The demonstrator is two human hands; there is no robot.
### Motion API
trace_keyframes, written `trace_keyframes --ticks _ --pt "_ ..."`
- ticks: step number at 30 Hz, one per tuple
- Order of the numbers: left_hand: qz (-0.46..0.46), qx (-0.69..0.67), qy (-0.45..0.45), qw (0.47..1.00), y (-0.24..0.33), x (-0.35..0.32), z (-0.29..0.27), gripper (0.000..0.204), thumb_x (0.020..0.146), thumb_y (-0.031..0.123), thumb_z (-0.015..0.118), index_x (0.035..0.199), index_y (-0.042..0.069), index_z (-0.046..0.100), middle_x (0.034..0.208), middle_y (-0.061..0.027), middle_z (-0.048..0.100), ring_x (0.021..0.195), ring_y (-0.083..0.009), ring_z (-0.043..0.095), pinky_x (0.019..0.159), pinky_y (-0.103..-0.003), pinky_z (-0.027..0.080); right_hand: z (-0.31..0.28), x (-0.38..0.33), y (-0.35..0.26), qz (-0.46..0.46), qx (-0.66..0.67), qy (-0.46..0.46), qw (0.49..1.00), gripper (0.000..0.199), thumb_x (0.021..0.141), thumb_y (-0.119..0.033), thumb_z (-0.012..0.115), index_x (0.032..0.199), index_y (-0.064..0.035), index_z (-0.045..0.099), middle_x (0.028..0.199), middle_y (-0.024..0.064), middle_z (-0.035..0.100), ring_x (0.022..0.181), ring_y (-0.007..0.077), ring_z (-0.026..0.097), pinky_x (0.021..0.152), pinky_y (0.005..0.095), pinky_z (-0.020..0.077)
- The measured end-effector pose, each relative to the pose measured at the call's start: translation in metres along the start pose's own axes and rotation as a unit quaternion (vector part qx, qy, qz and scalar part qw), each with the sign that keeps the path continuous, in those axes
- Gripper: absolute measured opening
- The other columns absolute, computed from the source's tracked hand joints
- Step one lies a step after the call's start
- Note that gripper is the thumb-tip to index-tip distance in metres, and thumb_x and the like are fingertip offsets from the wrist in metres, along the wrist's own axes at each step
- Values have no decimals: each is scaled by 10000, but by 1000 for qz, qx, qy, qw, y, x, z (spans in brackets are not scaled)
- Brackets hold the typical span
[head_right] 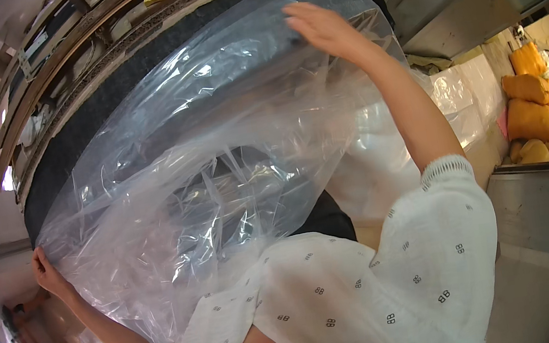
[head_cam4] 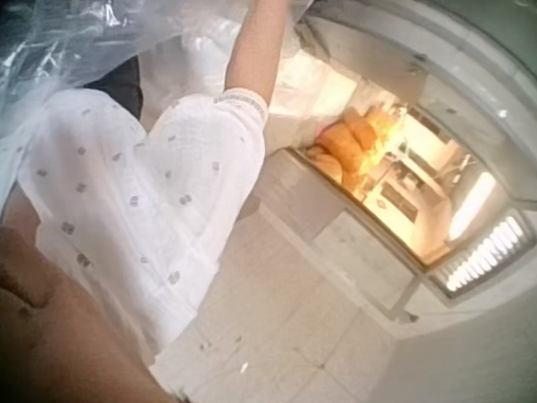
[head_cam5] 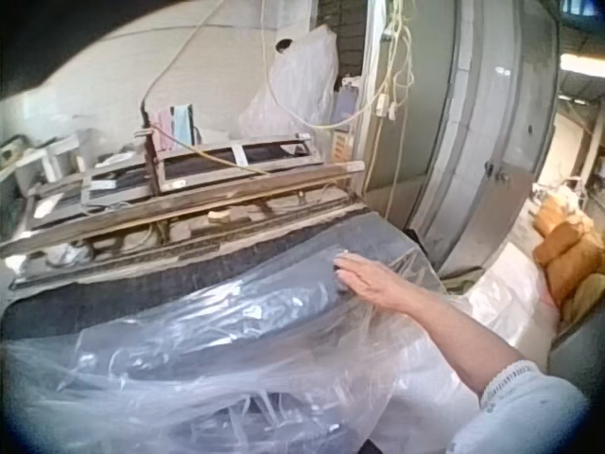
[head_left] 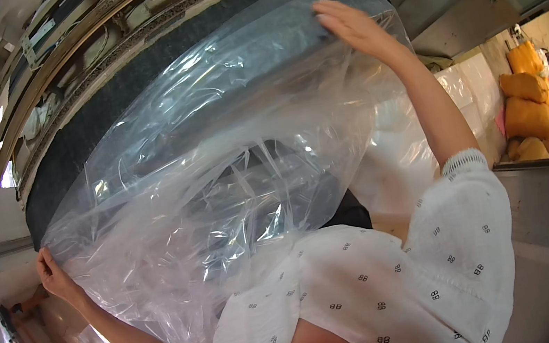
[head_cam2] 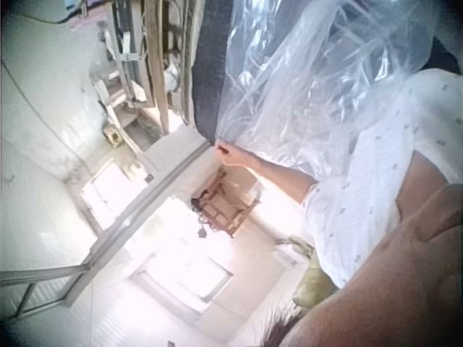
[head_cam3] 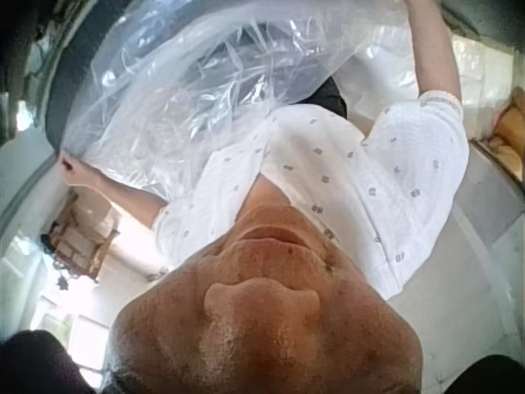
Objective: The recorder is placing a large plastic sheet over a long industrial object or component on a workbench.
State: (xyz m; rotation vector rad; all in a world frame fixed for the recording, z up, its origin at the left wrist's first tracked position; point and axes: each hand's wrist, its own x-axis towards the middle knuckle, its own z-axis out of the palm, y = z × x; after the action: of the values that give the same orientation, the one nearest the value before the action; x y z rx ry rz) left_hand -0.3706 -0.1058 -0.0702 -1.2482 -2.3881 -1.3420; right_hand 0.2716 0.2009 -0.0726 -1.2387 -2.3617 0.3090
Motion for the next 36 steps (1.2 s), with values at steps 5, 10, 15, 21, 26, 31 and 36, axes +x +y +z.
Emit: trace_keyframes --ticks 5,10,15,21,26,31,36 --pt "-32 126 104 986 -30 10 -48 252 864 214 584 967 -9 640 913 -58 640 831 -131 551 793 -242 431 61 31 -38 -6 -146 -13 989 568 902 -419 395 1330 -52 331 1410 95 296 1313 262 242 1041 488 217" --pt "-34 143 121 982 -7 -11 -104 272 881 253 563 991 18 643 951 -48 632 867 -135 547 796 -251 432 65 29 -64 -52 -108 -5 993 506 908 -366 421 1308 -59 379 1403 78 316 1314 244 247 1054 436 210" --pt "-43 72 113 990 -19 -41 -144 262 882 232 556 1037 29 614 969 -37 604 908 -139 533 810 -251 423 73 58 -46 -113 -93 63 987 394 893 -318 458 1210 -86 478 1163 110 537 1094 320 473 914 390 379" --pt "-110 122 108 980 -33 -109 -155 172 870 149 549 964 24 619 877 -19 600 636 -116 497 555 -242 413 62 105 -24 -25 -17 98 995 262 804 -256 570 1016 -103 565 921 119 593 894 298 560 757 384 439" --pt "-231 -28 217 948 2 -114 -103 290 861 252 580 1046 28 590 987 -27 578 761 -86 483 609 -211 384 57 134 11 -99 31 30 994 128 728 -131 627 817 -58 571 781 76 558 782 172 522 669 301 415" --pt "-69 -241 354 901 45 -27 -78 293 854 204 579 1048 -15 561 980 -89 573 924 -202 535 740 -266 431 17 170 -30 66 444 276 850 35 835 -99 500 866 -83 507 709 11 550 644 111 500 585 253 389" --pt "-86 -114 171 975 -35 83 7 232 820 243 625 941 48 659 877 -10 615 743 -113 511 652 -231 411 69 182 38 208 -35 338 917 169 851 -258 505 942 -121 538 857 164 614 816 361 574 692 415 449"
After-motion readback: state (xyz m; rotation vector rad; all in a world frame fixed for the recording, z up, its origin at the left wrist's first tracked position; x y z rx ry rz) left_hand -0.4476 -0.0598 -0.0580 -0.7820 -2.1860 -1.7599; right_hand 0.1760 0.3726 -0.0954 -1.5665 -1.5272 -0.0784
